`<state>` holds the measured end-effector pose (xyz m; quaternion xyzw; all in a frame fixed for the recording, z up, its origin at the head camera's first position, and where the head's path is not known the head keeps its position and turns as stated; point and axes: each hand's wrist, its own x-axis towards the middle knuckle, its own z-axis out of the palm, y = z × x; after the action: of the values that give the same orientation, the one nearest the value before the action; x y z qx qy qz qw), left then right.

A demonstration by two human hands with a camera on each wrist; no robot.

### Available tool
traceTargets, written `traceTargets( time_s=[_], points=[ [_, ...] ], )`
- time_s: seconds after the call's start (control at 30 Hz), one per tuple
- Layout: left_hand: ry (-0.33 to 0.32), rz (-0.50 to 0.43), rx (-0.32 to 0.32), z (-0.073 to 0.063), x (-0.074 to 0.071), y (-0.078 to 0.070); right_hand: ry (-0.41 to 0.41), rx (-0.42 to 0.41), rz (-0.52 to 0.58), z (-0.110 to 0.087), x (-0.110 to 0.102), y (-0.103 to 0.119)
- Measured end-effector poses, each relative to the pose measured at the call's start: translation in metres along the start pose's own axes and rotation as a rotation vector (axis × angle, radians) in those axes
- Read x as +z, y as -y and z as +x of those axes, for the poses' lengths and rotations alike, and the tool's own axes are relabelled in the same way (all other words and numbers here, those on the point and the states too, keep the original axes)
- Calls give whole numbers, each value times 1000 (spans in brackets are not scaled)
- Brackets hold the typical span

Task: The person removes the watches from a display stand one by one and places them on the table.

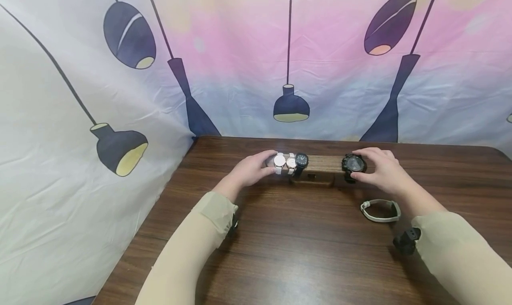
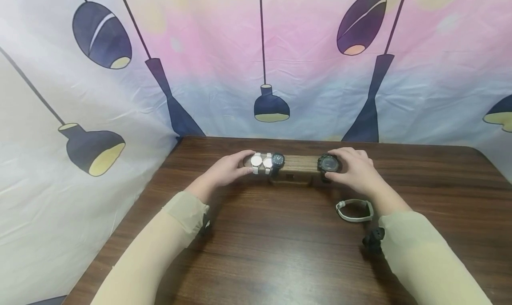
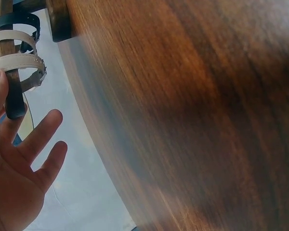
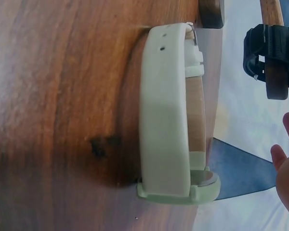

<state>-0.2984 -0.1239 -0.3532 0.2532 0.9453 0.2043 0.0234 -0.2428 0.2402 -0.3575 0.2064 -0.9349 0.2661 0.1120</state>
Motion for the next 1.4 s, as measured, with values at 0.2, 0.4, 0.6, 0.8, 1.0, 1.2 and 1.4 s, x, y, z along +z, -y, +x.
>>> traceTargets(
  time_s=[0.2,0.4,0.6,0.8,1.0,1.2,1.4],
  points=[
    [2,4,-9,0,2,2,3,14,5,-2,0,-2],
    [4,3,-8,-1,3,2,1,11,-4,-4,0,-2],
    [1,-1,-10,0,2,2,-8,19,-12,-5,-2,-2],
    [4,-7,-8,-1,1,1,-25,16,-35,-6,-2,-2],
    [0,-5,-1,0,1,1,-44,14,-47,-7,-2,-3],
    [0,-7,-3,0,1,0,-62,18,-53,-9,-1,-4],
    [2,-3,-10,-1,-1,-1,-90,12,-52,-11,1,-5]
  ],
)
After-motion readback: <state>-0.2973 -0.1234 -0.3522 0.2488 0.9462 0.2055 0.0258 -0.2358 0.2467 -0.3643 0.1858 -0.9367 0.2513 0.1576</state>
